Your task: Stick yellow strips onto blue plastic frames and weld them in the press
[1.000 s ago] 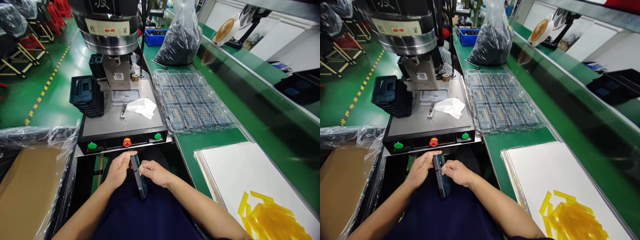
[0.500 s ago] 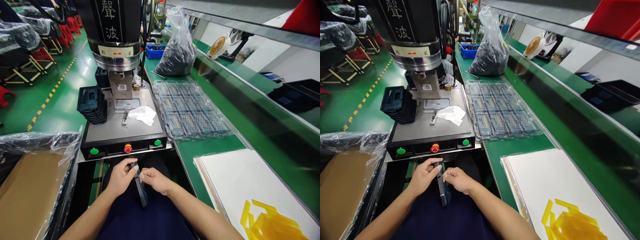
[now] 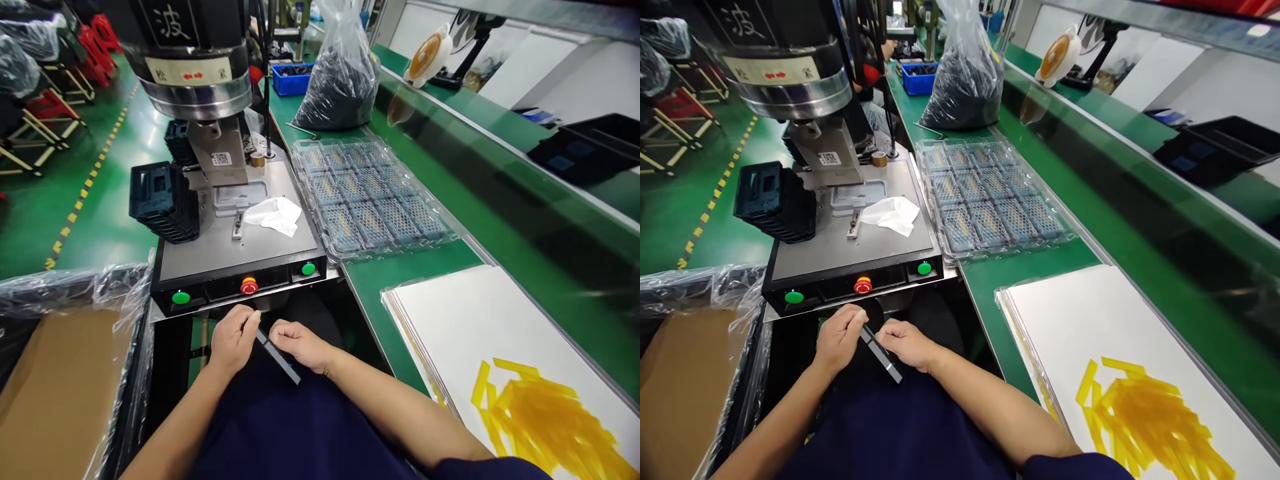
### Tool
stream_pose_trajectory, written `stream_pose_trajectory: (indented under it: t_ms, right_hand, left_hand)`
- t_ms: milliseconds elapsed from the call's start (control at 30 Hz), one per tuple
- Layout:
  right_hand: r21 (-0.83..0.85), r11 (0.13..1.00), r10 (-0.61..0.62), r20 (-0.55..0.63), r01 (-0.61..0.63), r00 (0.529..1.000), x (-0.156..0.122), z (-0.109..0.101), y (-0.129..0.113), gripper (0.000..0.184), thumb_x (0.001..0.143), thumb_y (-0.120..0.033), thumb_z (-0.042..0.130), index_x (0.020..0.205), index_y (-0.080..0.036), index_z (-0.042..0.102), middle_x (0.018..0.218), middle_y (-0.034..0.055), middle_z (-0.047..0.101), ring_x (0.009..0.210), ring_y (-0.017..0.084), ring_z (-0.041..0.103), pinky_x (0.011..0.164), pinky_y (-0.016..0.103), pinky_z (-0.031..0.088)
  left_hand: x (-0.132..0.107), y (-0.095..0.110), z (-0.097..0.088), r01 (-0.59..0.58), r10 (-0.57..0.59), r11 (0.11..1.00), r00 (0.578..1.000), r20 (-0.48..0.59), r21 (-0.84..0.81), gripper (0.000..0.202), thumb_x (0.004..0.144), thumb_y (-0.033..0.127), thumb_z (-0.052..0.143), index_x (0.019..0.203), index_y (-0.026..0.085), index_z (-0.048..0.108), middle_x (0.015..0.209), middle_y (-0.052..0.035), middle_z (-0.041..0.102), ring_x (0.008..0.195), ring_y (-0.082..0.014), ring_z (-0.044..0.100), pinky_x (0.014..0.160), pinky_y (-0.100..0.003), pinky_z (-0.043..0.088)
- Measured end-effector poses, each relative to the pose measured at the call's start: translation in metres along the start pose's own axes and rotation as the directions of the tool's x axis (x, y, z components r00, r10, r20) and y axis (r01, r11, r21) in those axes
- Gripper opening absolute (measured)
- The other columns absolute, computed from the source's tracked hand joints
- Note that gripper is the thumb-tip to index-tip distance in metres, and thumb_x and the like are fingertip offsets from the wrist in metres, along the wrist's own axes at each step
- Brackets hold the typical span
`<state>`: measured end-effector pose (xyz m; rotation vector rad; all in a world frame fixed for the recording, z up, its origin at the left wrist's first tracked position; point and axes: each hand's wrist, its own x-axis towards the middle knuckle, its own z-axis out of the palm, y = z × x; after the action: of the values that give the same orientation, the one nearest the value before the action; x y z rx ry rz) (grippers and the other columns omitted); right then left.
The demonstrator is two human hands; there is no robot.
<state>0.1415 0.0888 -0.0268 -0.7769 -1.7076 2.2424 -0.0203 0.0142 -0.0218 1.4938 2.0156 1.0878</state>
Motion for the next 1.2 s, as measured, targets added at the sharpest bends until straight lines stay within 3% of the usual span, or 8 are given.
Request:
stream_pose_trajectory:
  t_ms: [67,167,300,833,1033,1133,1200]
  right_hand:
    - [0.009,0.998,-0.067,-0.005,0.067,0.998,-0.002,0.000,-0.002,0.041,0.077,-0.057,0.060,0.069,-0.016,0.061,0.086,0.0023,0.053,0.083,0.014,0.049,0.078,0.027,0.038]
    - [0.141,0.988,-0.073,0.021,0.070,0.997,-0.005,-0.001,-0.003,0.036,0.078,-0.053,0.061,0.084,-0.018,0.067,0.102,0.0045,0.056,0.095,0.017,0.051,0.086,0.029,0.038]
    - [0.246,0.968,-0.060,0.027,0.052,0.998,-0.008,-0.004,-0.001,0.034,0.076,-0.049,0.065,0.092,-0.020,0.069,0.110,0.0045,0.056,0.099,0.017,0.051,0.090,0.031,0.037]
    - [0.249,0.967,-0.053,-0.023,0.057,0.998,-0.005,-0.011,0.003,0.032,0.072,-0.044,0.070,0.092,-0.020,0.070,0.111,0.0043,0.057,0.104,0.018,0.051,0.094,0.033,0.036]
    - [0.362,0.920,0.181,-0.048,-0.152,0.982,-0.007,-0.010,0.006,0.049,0.061,-0.035,0.079,0.105,-0.020,0.062,0.093,0.0020,0.062,0.082,0.015,0.057,0.080,0.032,0.045]
    - [0.319,0.945,0.105,-0.093,-0.071,0.990,-0.015,-0.013,0.001,0.059,0.058,-0.028,0.080,0.112,-0.019,0.058,0.095,0.0025,0.061,0.080,0.014,0.057,0.077,0.031,0.046]
    - [0.169,0.984,-0.024,-0.206,0.060,0.978,-0.022,-0.016,-0.004,0.057,0.063,-0.024,0.076,0.116,-0.020,0.055,0.094,0.0019,0.060,0.079,0.014,0.056,0.076,0.029,0.046]
  left_hand:
    - [-0.005,-0.007,0.004,-0.035,0.033,0.999,0.987,-0.158,-0.005,0.026,0.086,0.029,0.043,0.070,0.019,0.060,0.075,-0.0014,0.061,0.072,-0.0136,0.057,0.067,-0.027,0.044]
    - [-0.011,-0.015,0.008,-0.101,0.080,0.994,0.938,-0.337,-0.045,0.025,0.087,0.024,0.041,0.071,0.018,0.059,0.074,-0.0019,0.059,0.073,-0.0141,0.056,0.069,-0.028,0.044]
    - [-0.012,-0.019,0.009,-0.142,0.117,0.989,0.898,-0.424,-0.029,0.025,0.087,0.024,0.040,0.072,0.018,0.059,0.076,-0.0028,0.059,0.076,-0.0153,0.057,0.073,-0.031,0.045]
    - [-0.014,-0.023,0.014,-0.158,0.136,0.987,0.881,-0.453,-0.011,0.020,0.086,0.021,0.043,0.076,0.018,0.060,0.079,-0.0034,0.059,0.079,-0.0156,0.057,0.076,-0.034,0.046]
    - [-0.018,-0.022,0.014,-0.208,0.150,0.976,0.859,-0.489,-0.065,0.018,0.085,0.022,0.042,0.075,0.019,0.056,0.084,-0.0041,0.059,0.082,-0.0172,0.057,0.077,-0.037,0.047]
    - [-0.021,-0.018,0.015,-0.224,0.110,0.955,0.876,-0.470,-0.195,0.012,0.081,0.025,0.049,0.090,0.019,0.056,0.100,-0.0073,0.058,0.097,-0.0209,0.056,0.087,-0.042,0.046]
    - [-0.023,-0.014,0.016,-0.170,0.032,0.933,0.916,-0.399,-0.316,0.033,0.081,0.027,0.051,0.113,0.019,0.050,0.119,-0.0118,0.052,0.111,-0.0244,0.052,0.095,-0.045,0.043]
